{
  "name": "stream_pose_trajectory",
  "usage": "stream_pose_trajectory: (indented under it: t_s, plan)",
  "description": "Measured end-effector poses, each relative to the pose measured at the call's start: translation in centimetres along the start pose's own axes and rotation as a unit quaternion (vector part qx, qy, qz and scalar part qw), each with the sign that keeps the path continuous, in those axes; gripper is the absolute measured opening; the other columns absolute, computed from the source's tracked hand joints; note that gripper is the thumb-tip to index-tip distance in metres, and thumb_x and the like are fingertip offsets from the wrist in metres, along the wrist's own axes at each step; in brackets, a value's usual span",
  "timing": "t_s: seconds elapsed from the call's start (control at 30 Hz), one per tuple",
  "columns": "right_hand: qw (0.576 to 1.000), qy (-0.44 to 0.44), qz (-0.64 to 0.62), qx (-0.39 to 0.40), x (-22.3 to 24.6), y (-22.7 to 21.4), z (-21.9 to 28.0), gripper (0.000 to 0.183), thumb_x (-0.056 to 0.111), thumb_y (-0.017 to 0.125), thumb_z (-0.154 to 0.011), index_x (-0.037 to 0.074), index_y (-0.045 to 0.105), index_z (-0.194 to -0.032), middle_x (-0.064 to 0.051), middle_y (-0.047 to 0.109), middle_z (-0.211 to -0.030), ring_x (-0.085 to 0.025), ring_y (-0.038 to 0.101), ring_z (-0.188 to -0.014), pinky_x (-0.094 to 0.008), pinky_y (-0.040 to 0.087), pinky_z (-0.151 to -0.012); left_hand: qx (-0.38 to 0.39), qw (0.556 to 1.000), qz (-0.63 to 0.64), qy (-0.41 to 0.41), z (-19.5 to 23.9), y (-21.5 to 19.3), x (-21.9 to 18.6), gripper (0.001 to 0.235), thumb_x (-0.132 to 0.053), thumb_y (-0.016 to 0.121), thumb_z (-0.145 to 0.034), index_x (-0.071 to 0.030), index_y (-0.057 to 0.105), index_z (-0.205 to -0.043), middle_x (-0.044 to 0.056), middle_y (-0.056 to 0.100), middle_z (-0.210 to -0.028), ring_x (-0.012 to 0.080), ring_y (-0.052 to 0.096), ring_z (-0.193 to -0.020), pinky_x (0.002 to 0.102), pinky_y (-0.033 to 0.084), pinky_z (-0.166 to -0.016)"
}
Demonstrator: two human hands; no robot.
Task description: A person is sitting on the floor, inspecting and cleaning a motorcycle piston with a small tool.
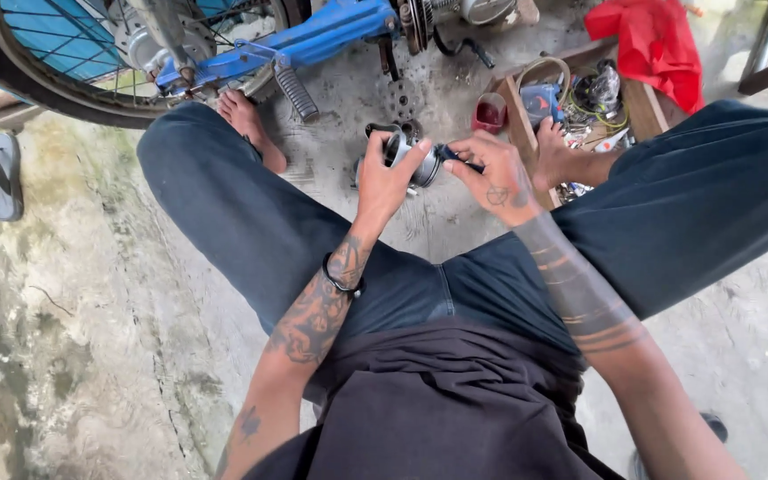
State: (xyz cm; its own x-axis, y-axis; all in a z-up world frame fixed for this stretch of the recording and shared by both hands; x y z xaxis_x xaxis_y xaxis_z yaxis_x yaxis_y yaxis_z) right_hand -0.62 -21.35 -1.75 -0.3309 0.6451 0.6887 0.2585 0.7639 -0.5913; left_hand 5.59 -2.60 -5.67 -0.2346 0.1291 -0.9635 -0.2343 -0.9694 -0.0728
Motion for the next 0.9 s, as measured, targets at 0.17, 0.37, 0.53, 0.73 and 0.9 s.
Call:
stream_pose_trajectory:
  t_s: [0.17, 0.37, 0.53, 0.73, 0.9]
  plan:
    - [1.0, -0.007, -0.026, 0.013, 0.9, 0.3, 0.4, 0.017, 0.011, 0.083, -0.091, 0.007, 0.078, -0.107, -0.011, 0.067, -0.082, -0.032, 0.067, -0.071, -0.038, 0.051, -0.059, -0.009, 1.0, -0.01, 0.01, 0.7, -0.5, -0.5, 0.06, -0.061, 0.079, -0.078, -0.011, 0.061, -0.108, 0.021, 0.068, -0.104, 0.0357, 0.067, -0.106, 0.05, 0.058, -0.081]
    - [0.999, -0.034, -0.01, 0.033, 1.0, 0.2, 0.4, 0.017, 0.01, 0.082, -0.091, 0.009, 0.079, -0.108, -0.011, 0.066, -0.082, -0.032, 0.066, -0.071, -0.04, 0.05, -0.06, -0.011, 0.999, -0.037, 0.002, 1.1, -0.7, -1.5, 0.064, -0.064, 0.081, -0.073, -0.012, 0.062, -0.105, 0.019, 0.068, -0.103, 0.0359, 0.068, -0.104, 0.046, 0.061, -0.079]
    - [0.998, -0.045, 0.014, 0.041, 0.6, 0.6, 0.8, 0.017, 0.009, 0.08, -0.092, 0.005, 0.078, -0.109, -0.015, 0.065, -0.082, -0.042, 0.067, -0.079, -0.044, 0.053, -0.063, -0.018, 0.998, -0.053, -0.011, 1.1, -0.8, -1.5, 0.064, -0.066, 0.083, -0.069, -0.015, 0.063, -0.103, 0.016, 0.07, -0.101, 0.0346, 0.069, -0.104, 0.046, 0.056, -0.086]
    - [0.997, -0.056, 0.039, 0.032, 0.5, 0.8, 1.0, 0.018, 0.012, 0.079, -0.094, 0.008, 0.078, -0.112, -0.013, 0.066, -0.086, -0.041, 0.069, -0.083, -0.044, 0.055, -0.066, -0.022, 0.998, -0.055, -0.012, 1.1, -0.8, -1.3, 0.065, -0.067, 0.082, -0.069, -0.015, 0.063, -0.103, 0.016, 0.07, -0.101, 0.0333, 0.069, -0.103, 0.045, 0.054, -0.086]
    - [0.995, -0.059, 0.065, 0.051, 0.2, 1.0, 1.1, 0.018, 0.014, 0.076, -0.095, 0.011, 0.078, -0.113, -0.012, 0.067, -0.086, -0.04, 0.069, -0.083, -0.047, 0.056, -0.065, -0.022, 0.998, -0.063, 0.005, 0.9, -0.8, -1.3, 0.065, -0.066, 0.082, -0.071, -0.014, 0.064, -0.104, 0.018, 0.069, -0.1, 0.0369, 0.068, -0.103, 0.047, 0.051, -0.087]
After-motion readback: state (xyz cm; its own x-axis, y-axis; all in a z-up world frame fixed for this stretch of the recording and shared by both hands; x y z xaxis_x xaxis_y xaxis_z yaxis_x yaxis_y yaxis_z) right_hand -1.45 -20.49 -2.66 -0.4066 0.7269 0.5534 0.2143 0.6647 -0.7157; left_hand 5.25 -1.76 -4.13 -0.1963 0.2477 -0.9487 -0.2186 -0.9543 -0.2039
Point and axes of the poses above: each hand's wrist, its own z-axis away from the middle knuckle, its own y-axis out of the palm, x = y × z, the point moved 4 cm from there along -z, towards the middle knuckle
